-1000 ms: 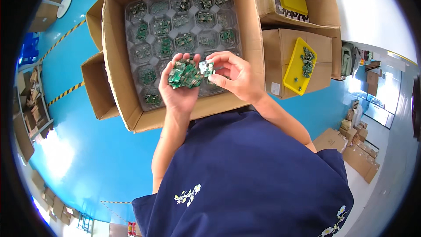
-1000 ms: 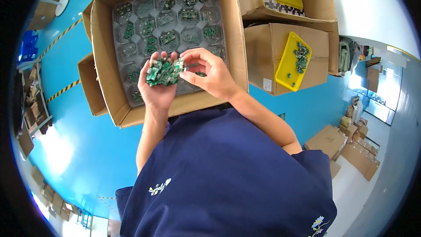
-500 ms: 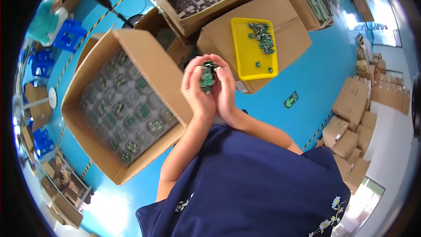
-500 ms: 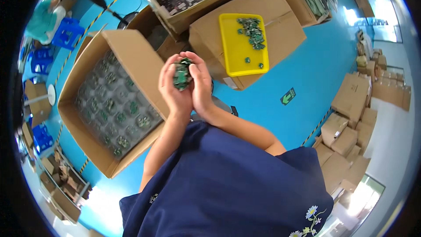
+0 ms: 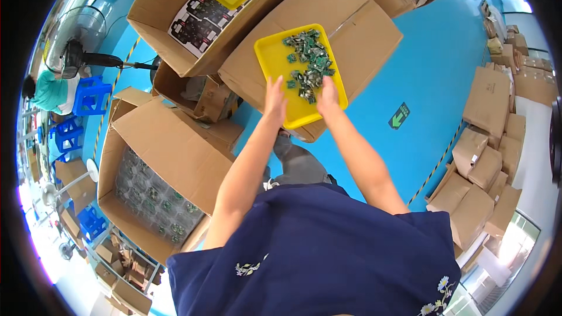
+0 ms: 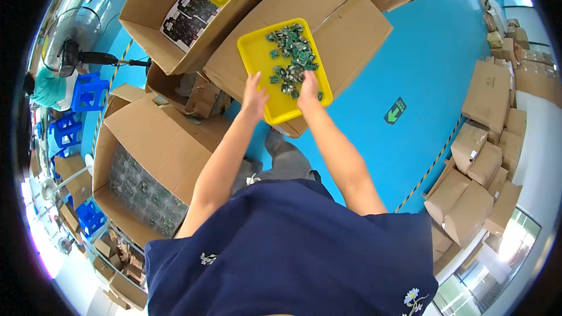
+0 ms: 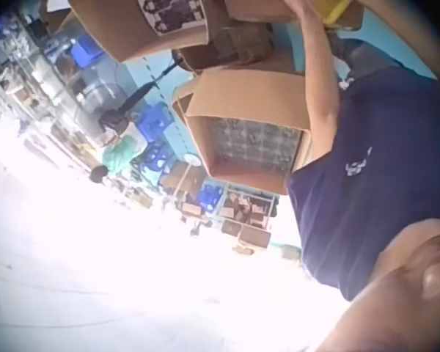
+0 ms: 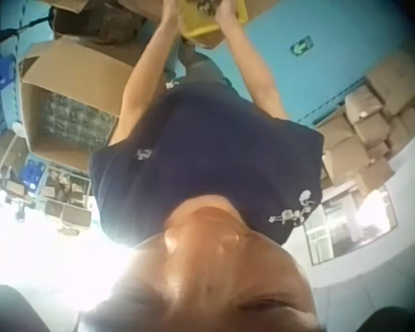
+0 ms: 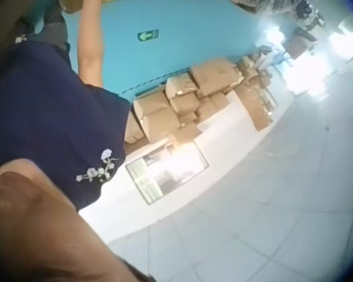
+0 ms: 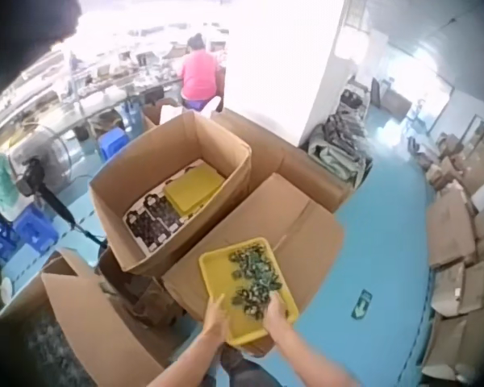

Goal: Sorting and inspecting small printed circuit boards from a shipping tray into a secondary container.

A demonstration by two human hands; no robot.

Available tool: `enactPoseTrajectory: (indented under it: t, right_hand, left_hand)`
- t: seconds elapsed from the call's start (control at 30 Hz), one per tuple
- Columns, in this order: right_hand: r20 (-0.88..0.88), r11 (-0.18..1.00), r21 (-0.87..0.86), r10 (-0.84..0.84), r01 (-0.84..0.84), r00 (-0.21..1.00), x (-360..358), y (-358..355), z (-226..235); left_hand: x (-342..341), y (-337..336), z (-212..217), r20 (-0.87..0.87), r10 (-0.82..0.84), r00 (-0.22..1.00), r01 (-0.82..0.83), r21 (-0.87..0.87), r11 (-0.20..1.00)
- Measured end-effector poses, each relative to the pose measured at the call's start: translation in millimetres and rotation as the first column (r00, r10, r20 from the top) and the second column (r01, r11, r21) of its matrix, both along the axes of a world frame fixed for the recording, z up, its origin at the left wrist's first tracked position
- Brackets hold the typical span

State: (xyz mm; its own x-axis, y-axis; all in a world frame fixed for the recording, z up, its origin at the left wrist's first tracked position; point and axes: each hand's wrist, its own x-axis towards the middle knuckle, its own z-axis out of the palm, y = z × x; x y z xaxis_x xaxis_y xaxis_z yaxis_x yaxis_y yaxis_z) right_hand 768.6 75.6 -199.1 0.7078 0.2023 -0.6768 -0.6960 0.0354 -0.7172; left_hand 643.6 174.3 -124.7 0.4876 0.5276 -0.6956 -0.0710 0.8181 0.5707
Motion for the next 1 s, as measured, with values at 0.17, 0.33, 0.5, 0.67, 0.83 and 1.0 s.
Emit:
enactPoseTrajectory:
  t: [0.17, 0.33, 0.5, 0.67, 0.83, 1.0]
  right_hand:
    - [0.085, 0.974, 0.224, 0.004, -0.023, 0.996, -13, -28, 5]
    - [0.461, 0.942, -0.233, 0.327, -0.243, 0.825, -87, -43, 47]
    - [0.803, 0.667, -0.095, 0.490, -0.739, 0.339, -228, 49, 158]
    - [0.920, 0.363, -0.118, 0.390, -0.924, 0.035, -386, 99, 222]
    - [0.562, -0.150, -0.511, 0.687, -0.846, -0.461, -472, 110, 165]
    - [0.589, -0.132, -0.607, 0.588, -0.784, -0.555, -475, 109, 144]
  left_hand:
    - [-113, -5, 64, 0.087, 0.019, 0.996, -0.046, 0.319, 0.947]
    - [-229, -53, 154, 0.084, 0.252, 0.964, -0.250, 0.605, 0.756]
    - [-370, -53, 126, -0.141, 0.642, 0.754, -0.242, 0.849, 0.470]
    - [-510, -22, 95, -0.869, 0.440, 0.228, 0.715, 0.456, 0.530]
    - [-528, 3, 57, -0.844, 0.488, 0.224, 0.900, 0.372, 0.229]
    - [-549, 9, 56, -0.714, 0.429, 0.553, 0.787, 0.617, 0.012]
